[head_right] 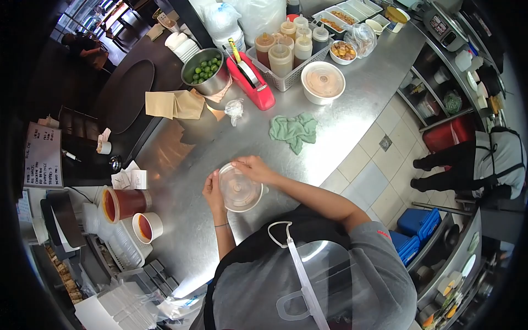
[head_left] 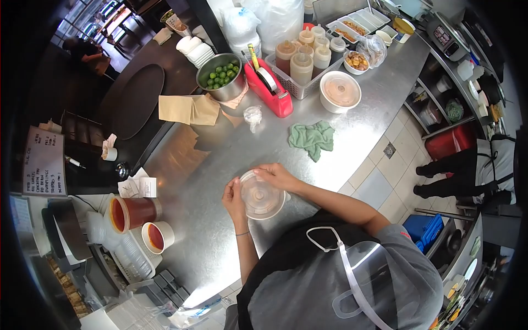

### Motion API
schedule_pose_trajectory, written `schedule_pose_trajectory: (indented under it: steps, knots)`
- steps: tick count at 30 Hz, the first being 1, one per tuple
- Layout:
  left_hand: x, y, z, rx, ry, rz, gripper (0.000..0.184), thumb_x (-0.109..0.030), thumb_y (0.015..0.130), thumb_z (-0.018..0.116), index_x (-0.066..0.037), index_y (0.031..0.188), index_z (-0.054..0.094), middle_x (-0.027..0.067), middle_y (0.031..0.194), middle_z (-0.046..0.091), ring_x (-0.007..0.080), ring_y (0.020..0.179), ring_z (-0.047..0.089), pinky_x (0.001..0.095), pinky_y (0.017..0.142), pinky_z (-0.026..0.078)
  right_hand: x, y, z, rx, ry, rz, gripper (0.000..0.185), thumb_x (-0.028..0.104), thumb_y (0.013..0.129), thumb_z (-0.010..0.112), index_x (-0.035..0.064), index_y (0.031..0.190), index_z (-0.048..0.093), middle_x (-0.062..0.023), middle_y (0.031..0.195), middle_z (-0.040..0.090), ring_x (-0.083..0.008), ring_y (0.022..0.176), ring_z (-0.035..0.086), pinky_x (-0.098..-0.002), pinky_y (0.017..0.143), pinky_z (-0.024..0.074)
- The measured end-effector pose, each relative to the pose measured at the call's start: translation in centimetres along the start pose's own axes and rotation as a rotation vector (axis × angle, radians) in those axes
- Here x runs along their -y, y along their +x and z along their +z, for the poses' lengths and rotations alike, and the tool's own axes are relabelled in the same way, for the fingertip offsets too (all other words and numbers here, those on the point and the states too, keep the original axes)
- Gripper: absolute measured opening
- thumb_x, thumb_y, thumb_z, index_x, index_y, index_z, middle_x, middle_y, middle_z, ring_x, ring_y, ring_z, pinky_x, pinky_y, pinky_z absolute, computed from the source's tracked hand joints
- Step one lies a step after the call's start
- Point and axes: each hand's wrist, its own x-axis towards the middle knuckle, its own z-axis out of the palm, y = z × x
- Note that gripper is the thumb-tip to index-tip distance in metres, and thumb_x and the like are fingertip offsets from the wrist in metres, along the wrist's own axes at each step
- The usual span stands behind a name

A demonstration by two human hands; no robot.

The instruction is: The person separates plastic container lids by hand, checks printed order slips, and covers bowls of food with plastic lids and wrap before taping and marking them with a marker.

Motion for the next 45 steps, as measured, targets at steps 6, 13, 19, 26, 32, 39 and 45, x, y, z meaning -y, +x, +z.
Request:
schedule_pose_trajectory:
  steps: [6,13,19,26,32,39,45]
  knots:
    - [0.6,0.7,-0.4,0.023,-0.045,-0.08,0.024,-0.021,0.091,0.058,0.001,0.099,0.064,0.0041,0.09,0.064,0.0088,0.079,0.057,0.0222,0.071,0.046,-0.5,0.3,-0.1,0.013,0.117,0.123,0.038,0.035,0.093,0.053,0.0005,0.101,0.066,-0.0016,0.075,0.064,-0.0071,0.07,0.054,-0.0268,0.063,0.0451]
    - [0.9,0.3,0.0,0.029,0.033,0.034,0.027,-0.02,0.093,0.055,-0.001,0.113,0.055,0.0059,0.1,0.059,0.0102,0.089,0.054,0.023,0.079,0.043,0.4,0.6,-0.2,-0.118,-0.079,-0.003,0.03,0.023,0.09,0.058,0.0017,0.111,0.062,-0.0078,0.088,0.062,-0.0099,0.072,0.054,-0.024,0.064,0.0441]
    - [1.7,-2.7,2.2,-0.15,-0.049,0.074,0.038,-0.012,0.094,0.047,-0.007,0.131,0.037,0.0097,0.116,0.046,0.0174,0.109,0.044,0.03,0.093,0.035,4.4,3.8,-5.1,-0.625,-0.273,-0.331,0.033,0.012,0.087,0.056,0.0055,0.118,0.046,-0.0212,0.13,0.039,-0.0283,0.1,0.054,-0.0318,0.07,0.0475]
    - [-5.8,-1.6,5.4,0.008,0.528,0.561,0.043,-0.007,0.086,0.053,-0.003,0.128,0.042,0.0207,0.129,0.035,0.0349,0.12,0.035,0.0403,0.103,0.027,5.8,11.5,-13.7,-0.696,-0.559,-0.227,0.026,0.004,0.083,0.055,0.0042,0.104,0.039,-0.0185,0.092,0.061,-0.0356,0.083,0.062,-0.0422,0.07,0.0474]
    - [-6.8,6.4,14.2,0.513,0.118,0.259,0.038,-0.025,0.093,0.053,-0.003,0.123,0.052,0.0105,0.122,0.054,0.0244,0.117,0.048,0.0377,0.1,0.034,7.5,11.6,-14.5,-0.598,-0.159,-0.241,0.036,-0.004,0.073,0.062,0.0047,0.098,0.037,-0.012,0.073,0.063,-0.0202,0.068,0.065,-0.0327,0.062,0.0481]
    - [-6.3,11.9,20.9,0.6,-0.42,-0.402,0.048,-0.034,0.09,0.057,0.006,0.116,0.053,0.016,0.119,0.057,0.0237,0.114,0.053,0.0369,0.1,0.037,12.7,-6.8,-13.8,-0.393,-0.051,-0.226,0.022,-0.006,0.08,0.06,0.0064,0.089,0.045,0.0014,0.077,0.052,-0.0058,0.074,0.055,-0.0213,0.064,0.043]
    - [-4.1,12.3,23.4,0.377,-0.225,-0.125,0.031,-0.018,0.082,0.064,0.01,0.094,0.062,0.0152,0.089,0.067,0.0199,0.073,0.066,0.0311,0.07,0.053,13.0,-14.8,-13.1,-0.37,0.062,-0.021,0.009,-0.005,0.082,0.057,0.0035,0.08,0.054,-0.0005,0.081,0.059,-0.0059,0.076,0.053,-0.0203,0.068,0.0418]
